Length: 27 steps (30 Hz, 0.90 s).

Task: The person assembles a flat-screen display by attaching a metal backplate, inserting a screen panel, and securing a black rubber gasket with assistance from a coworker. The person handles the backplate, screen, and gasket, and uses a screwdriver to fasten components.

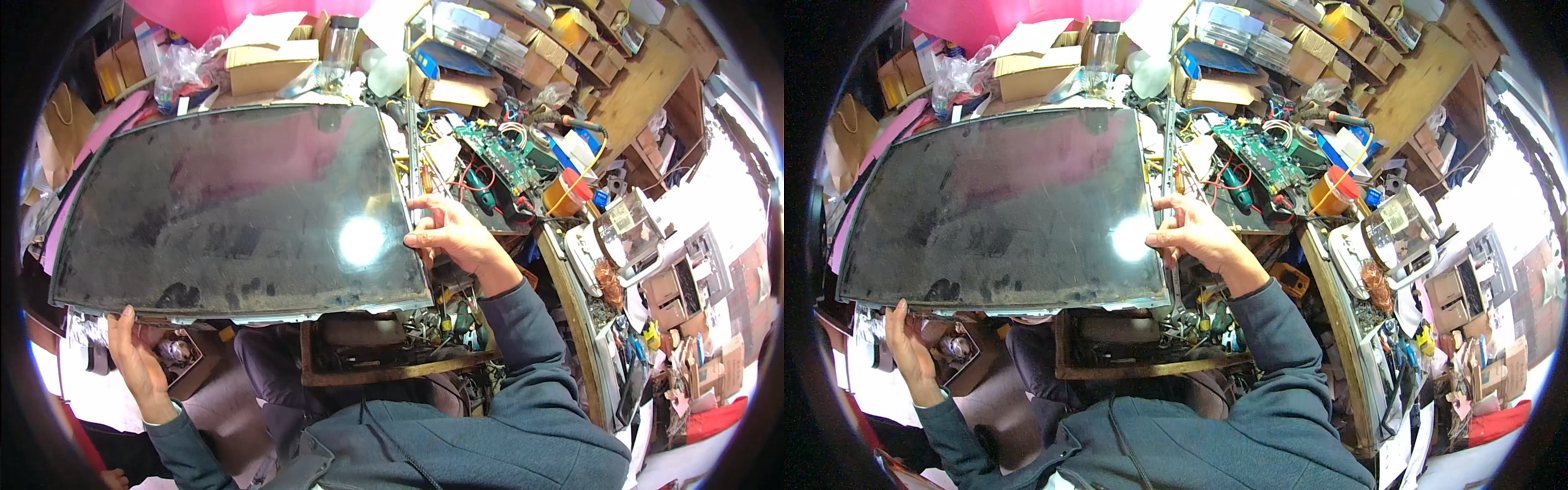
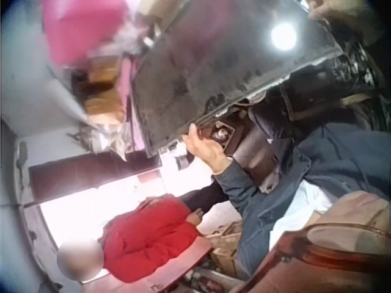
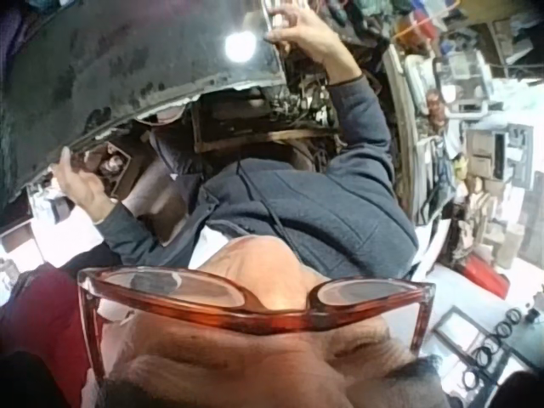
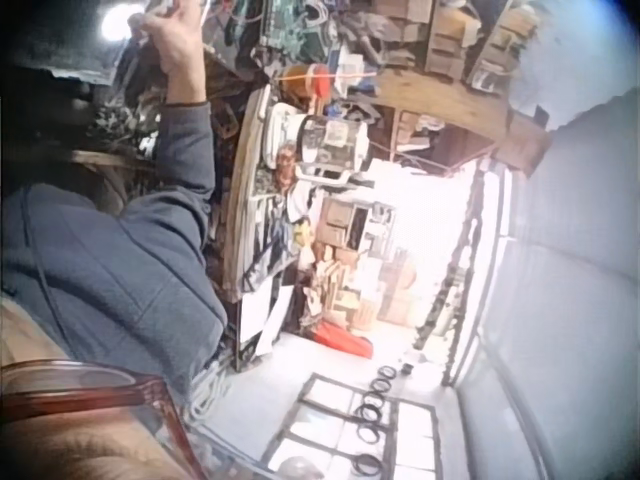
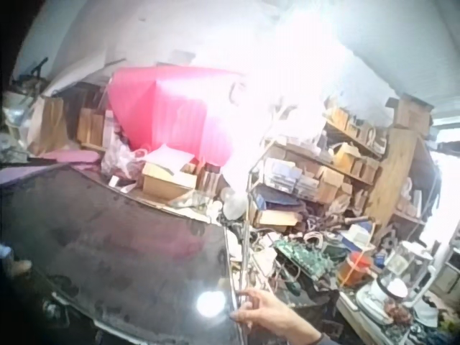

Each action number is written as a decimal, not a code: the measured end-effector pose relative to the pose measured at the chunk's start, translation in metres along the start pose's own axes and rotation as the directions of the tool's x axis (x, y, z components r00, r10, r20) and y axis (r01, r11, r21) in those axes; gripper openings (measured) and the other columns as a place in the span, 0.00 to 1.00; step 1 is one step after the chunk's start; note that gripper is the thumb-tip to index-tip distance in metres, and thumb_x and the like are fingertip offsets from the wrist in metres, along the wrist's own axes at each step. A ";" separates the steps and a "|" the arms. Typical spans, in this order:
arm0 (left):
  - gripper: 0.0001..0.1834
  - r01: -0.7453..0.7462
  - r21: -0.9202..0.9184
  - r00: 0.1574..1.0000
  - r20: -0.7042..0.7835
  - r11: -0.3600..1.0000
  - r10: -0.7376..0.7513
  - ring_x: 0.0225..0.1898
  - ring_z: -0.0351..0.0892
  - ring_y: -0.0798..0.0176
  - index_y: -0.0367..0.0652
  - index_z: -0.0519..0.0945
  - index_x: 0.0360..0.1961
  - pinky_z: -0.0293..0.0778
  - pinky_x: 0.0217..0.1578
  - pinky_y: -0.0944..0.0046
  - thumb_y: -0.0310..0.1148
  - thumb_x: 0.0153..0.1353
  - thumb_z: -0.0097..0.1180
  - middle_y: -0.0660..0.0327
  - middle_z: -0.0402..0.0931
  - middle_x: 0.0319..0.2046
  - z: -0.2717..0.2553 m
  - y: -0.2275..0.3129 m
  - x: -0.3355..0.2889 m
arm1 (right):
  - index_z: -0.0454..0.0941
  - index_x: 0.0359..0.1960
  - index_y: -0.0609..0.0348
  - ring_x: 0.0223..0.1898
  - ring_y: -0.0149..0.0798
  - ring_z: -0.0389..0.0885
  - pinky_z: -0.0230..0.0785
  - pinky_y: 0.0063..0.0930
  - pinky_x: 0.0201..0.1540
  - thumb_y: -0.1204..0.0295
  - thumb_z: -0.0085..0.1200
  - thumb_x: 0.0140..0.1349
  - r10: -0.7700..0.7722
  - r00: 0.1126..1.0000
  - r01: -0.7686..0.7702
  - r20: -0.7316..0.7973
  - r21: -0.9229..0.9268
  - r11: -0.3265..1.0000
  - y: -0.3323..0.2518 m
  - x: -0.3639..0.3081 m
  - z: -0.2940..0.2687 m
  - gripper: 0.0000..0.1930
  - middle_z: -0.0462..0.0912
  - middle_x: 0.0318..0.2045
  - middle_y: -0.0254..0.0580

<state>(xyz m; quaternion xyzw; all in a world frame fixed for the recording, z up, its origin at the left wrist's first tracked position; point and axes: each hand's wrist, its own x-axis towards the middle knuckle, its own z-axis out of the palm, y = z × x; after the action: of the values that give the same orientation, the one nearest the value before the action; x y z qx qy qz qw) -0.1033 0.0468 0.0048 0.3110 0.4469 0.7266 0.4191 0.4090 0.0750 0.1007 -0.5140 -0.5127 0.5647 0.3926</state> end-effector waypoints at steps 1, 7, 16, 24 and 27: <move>0.17 0.008 -0.004 1.000 -0.005 1.000 -0.008 0.47 0.73 0.68 0.44 0.74 0.56 0.68 0.52 0.63 0.33 0.68 0.57 0.65 0.75 0.46 0.000 0.000 0.000 | 0.63 0.63 0.67 0.20 0.31 0.79 0.71 0.24 0.24 0.78 0.67 0.57 0.013 1.000 -0.013 -0.002 0.016 1.000 -0.001 0.000 0.001 0.33 0.81 0.26 0.37; 0.17 0.001 -0.024 0.999 -0.039 1.000 -0.002 0.47 0.77 0.67 0.45 0.75 0.57 0.74 0.47 0.62 0.38 0.70 0.55 0.64 0.78 0.48 0.006 0.002 -0.001 | 0.65 0.60 0.63 0.18 0.27 0.77 0.71 0.22 0.21 0.72 0.64 0.64 -0.027 0.998 0.028 -0.058 0.014 1.000 0.008 0.007 0.006 0.26 0.78 0.25 0.32; 0.13 0.026 -0.058 0.999 -0.024 0.998 -0.027 0.49 0.74 0.68 0.46 0.77 0.52 0.67 0.53 0.63 0.37 0.70 0.57 0.67 0.76 0.47 -0.002 -0.001 0.000 | 0.71 0.47 0.62 0.16 0.32 0.79 0.73 0.24 0.18 0.65 0.58 0.70 0.076 0.995 -0.078 -0.059 -0.043 0.996 -0.010 0.012 0.003 0.14 0.80 0.21 0.38; 0.15 0.016 -0.049 1.000 -0.019 0.999 -0.017 0.49 0.75 0.68 0.45 0.76 0.55 0.69 0.51 0.64 0.36 0.70 0.56 0.65 0.77 0.48 -0.003 -0.003 0.000 | 0.82 0.48 0.58 0.40 0.51 0.84 0.75 0.39 0.43 0.68 0.55 0.67 -0.576 0.816 0.239 -0.048 -0.879 0.413 -0.034 0.087 -0.033 0.12 0.86 0.37 0.52; 0.20 -0.036 -0.042 0.999 -0.020 0.998 0.035 0.51 0.76 0.66 0.40 0.73 0.60 0.71 0.52 0.63 0.34 0.70 0.55 0.62 0.77 0.52 -0.003 -0.005 0.002 | 0.79 0.56 0.55 0.44 0.51 0.85 0.75 0.40 0.48 0.65 0.52 0.69 -0.492 0.868 0.126 -0.067 -0.929 0.347 -0.040 0.123 -0.034 0.17 0.86 0.43 0.52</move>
<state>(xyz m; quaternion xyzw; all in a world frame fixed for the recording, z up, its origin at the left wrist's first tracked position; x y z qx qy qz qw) -0.1047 0.0485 -0.0010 0.3030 0.4297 0.7462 0.4083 0.4193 0.2074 0.1197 -0.6214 -0.7473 0.0144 0.2347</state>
